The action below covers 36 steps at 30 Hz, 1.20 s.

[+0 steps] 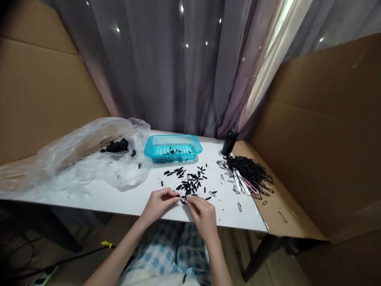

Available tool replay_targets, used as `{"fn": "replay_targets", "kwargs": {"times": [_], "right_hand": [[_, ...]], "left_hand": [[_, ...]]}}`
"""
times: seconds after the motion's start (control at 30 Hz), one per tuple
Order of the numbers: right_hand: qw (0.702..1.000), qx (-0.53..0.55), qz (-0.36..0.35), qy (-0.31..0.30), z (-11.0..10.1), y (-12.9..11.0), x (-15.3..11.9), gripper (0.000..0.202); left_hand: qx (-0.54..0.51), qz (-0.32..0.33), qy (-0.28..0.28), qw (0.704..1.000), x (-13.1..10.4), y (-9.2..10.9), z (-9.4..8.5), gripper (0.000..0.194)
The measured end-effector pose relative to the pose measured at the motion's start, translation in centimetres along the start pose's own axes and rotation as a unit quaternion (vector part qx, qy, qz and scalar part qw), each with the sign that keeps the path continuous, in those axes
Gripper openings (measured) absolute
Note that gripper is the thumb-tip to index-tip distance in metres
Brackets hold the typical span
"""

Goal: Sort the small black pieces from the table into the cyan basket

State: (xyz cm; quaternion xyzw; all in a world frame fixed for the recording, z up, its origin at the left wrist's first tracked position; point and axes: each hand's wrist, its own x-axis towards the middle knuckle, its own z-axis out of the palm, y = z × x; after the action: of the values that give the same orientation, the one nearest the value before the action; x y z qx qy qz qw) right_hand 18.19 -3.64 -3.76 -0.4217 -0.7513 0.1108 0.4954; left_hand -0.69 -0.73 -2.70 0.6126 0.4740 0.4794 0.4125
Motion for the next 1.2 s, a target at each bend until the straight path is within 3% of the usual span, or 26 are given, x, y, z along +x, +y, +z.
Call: {"fn": "replay_targets", "kwargs": {"times": [0.77,1.2], "right_hand": [[0.998,-0.040,-0.027,-0.031,0.0,0.6,0.0,0.017],[0.997,-0.052,-0.041,-0.026,-0.3,-0.3,0.0,0.025]], "left_hand": [[0.068,0.045,-0.011,0.997,-0.4,0.3,0.0,0.007],[0.023,-0.026,-0.039,0.999,-0.1,0.0,-0.1,0.013]]}}
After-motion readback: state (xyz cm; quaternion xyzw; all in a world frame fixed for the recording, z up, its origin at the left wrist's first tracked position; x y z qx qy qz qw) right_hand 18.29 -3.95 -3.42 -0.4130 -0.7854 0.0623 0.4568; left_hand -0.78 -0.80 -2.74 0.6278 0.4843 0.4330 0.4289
